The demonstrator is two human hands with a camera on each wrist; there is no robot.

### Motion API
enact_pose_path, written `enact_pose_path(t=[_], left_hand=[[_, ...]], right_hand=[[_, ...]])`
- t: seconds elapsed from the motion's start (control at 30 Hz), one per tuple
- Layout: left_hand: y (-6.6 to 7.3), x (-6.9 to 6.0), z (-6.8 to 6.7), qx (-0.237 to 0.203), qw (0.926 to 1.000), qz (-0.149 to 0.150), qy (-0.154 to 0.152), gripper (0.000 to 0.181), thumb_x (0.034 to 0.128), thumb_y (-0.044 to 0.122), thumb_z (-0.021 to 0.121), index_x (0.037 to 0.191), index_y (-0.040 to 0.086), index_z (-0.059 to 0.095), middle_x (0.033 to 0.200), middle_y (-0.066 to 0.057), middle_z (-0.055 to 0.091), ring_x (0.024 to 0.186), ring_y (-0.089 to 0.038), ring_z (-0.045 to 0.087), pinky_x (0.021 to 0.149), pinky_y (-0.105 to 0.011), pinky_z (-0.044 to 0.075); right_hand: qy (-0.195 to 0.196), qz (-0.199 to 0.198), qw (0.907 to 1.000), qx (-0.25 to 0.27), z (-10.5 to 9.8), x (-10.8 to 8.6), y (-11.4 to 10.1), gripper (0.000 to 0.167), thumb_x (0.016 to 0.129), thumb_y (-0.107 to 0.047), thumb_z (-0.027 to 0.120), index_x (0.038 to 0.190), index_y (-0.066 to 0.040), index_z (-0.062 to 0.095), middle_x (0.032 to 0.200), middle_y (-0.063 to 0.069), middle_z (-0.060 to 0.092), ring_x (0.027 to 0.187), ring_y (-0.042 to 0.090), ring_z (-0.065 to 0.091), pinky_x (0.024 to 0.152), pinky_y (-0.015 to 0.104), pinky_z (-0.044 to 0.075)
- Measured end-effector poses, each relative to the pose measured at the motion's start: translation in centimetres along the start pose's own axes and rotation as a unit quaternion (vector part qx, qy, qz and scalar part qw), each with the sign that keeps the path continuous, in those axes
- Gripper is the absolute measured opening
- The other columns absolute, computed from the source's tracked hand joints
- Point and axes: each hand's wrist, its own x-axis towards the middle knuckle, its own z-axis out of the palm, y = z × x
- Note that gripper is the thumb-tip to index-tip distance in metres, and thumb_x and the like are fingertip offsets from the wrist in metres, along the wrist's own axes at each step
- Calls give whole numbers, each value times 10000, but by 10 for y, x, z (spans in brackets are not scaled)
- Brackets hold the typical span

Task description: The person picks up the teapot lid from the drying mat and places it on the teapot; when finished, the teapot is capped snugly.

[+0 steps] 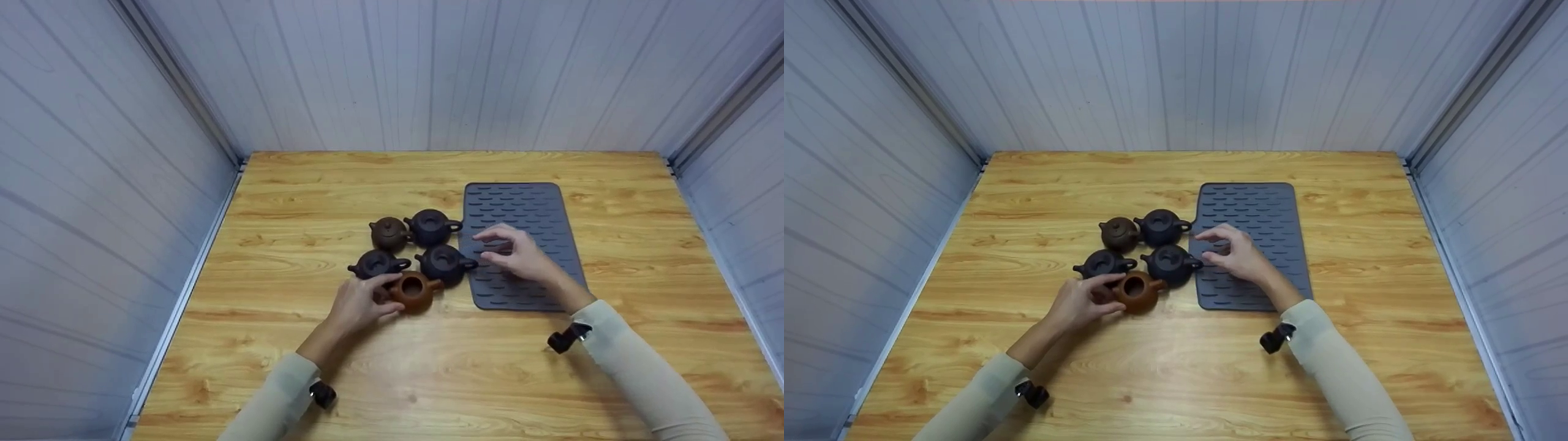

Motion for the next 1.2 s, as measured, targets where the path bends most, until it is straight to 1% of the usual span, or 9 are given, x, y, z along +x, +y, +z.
enact_pose_path(t=[0.1,0.23,0.27,0.47,0.57,0.7,0.87,0.93,1.2], left_hand=[[0,0,-1,-35,10000,21,10,565,891,420,974,1397,228,812,781,-38,824,594,-14,455,629,-236,399],[1,-2,-1,-42,10000,21,16,561,895,418,972,1397,223,813,790,-41,829,578,-8,437,610,-216,374],[2,-2,-1,-43,10000,12,12,563,896,419,971,1399,224,812,795,-41,832,577,-8,437,612,-215,372],[2,-1,0,-47,10000,-43,-15,567,895,422,972,1404,232,809,793,-35,826,607,-16,473,637,-232,402],[2,-1,-1,-13,10000,-38,-13,570,893,429,972,1402,231,809,766,-33,805,614,-21,464,642,-236,390],[1,-1,0,29,10000,-34,-36,574,896,437,968,1406,229,807,699,-36,757,592,-35,416,626,-234,349],[1,-2,0,34,10000,-18,23,573,887,437,974,1395,227,812,768,-46,813,613,-30,449,653,-258,412],[1,-2,0,12,10000,-24,30,572,882,432,978,1391,228,814,782,-50,822,622,-29,456,669,-266,426],[2,-2,-1,-95,10000,6,0,565,896,413,973,1401,217,809,659,-27,729,571,-19,407,619,-226,339]], right_hand=[[0,101,9999,-78,-8,-5,2,352,1031,13,779,1382,-11,766,1403,208,740,1317,249,720,1099,619,613],[20,196,9996,-224,-16,-13,5,346,1036,-3,780,1382,14,756,1412,202,734,1328,336,710,1097,602,619],[45,200,9994,-266,-18,-15,6,344,1035,-5,783,1378,20,756,1412,197,735,1323,315,711,1095,584,624],[238,117,9982,-534,-29,-29,17,319,1013,1,806,1331,-9,790,1368,173,756,1230,-83,635,1059,398,640],[286,12,9981,-555,-32,-36,23,311,1002,4,818,1312,-2,800,1354,191,758,1213,-162,595,1033,328,632],[345,-100,9978,-566,-33,-44,30,314,980,4,844,1292,-5,812,1328,198,765,1205,-159,601,992,249,620],[377,-119,9975,-592,-33,-51,37,310,952,14,869,1258,-25,833,1286,203,764,1171,-121,615,960,159,591],[372,-125,9975,-595,-32,-53,39,297,948,12,875,1241,-27,841,1267,205,760,1155,-106,621,958,157,594],[321,-160,9978,-556,-31,-56,40,244,951,3,879,1187,-54,865,1266,195,761,1155,-104,617,952,159,602]])
